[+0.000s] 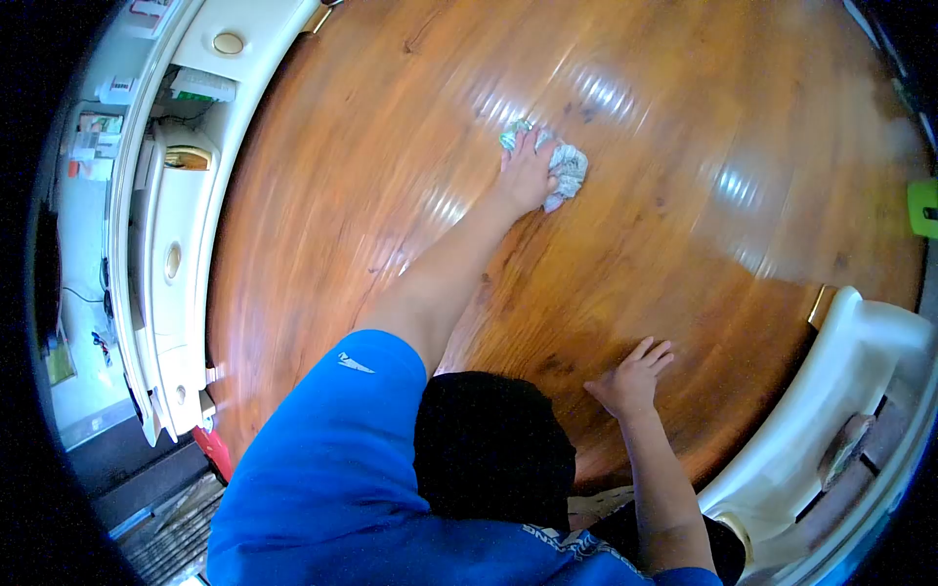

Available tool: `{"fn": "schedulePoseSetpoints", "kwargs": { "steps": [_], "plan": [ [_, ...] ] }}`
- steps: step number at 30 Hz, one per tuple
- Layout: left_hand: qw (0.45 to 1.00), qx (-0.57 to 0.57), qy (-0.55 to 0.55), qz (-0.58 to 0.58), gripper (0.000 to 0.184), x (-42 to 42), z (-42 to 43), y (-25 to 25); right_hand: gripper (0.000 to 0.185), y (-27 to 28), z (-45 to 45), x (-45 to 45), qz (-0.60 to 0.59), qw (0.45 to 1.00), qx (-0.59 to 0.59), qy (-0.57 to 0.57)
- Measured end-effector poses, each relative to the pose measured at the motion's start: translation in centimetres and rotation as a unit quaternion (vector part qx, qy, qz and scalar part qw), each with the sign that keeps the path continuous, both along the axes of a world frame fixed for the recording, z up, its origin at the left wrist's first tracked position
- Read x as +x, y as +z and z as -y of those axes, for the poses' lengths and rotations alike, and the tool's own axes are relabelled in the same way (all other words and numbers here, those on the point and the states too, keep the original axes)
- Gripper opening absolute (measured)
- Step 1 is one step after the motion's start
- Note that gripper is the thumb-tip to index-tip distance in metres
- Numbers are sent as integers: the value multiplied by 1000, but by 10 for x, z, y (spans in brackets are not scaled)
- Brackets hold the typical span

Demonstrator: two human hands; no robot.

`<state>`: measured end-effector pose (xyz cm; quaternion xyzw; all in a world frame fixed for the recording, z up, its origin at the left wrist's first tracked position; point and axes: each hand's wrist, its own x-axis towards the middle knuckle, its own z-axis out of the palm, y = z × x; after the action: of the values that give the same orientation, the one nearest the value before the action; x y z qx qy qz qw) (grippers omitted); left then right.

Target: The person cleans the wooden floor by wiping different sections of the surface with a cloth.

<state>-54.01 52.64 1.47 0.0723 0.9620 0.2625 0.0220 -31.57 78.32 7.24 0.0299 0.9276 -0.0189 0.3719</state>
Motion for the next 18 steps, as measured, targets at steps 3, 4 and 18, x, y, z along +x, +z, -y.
{"fn": "schedulePoseSetpoints", "kwargs": {
  "steps": [3, 4, 18],
  "plan": [
    [999, -17, -24, -15, 54, 18, -3, 1, 124, 4, -7, 3, 7, 999, -41, 2],
    [998, -12, -64, -12, 56, 46, 7, 0, 122, 0, -12, 6, -8, 997, -72, -35],
    [984, -37, 127, 116, 73, 219, 88, 10, 130, 5, 10, -8, 42, 998, 12, 47]
  ]
}}
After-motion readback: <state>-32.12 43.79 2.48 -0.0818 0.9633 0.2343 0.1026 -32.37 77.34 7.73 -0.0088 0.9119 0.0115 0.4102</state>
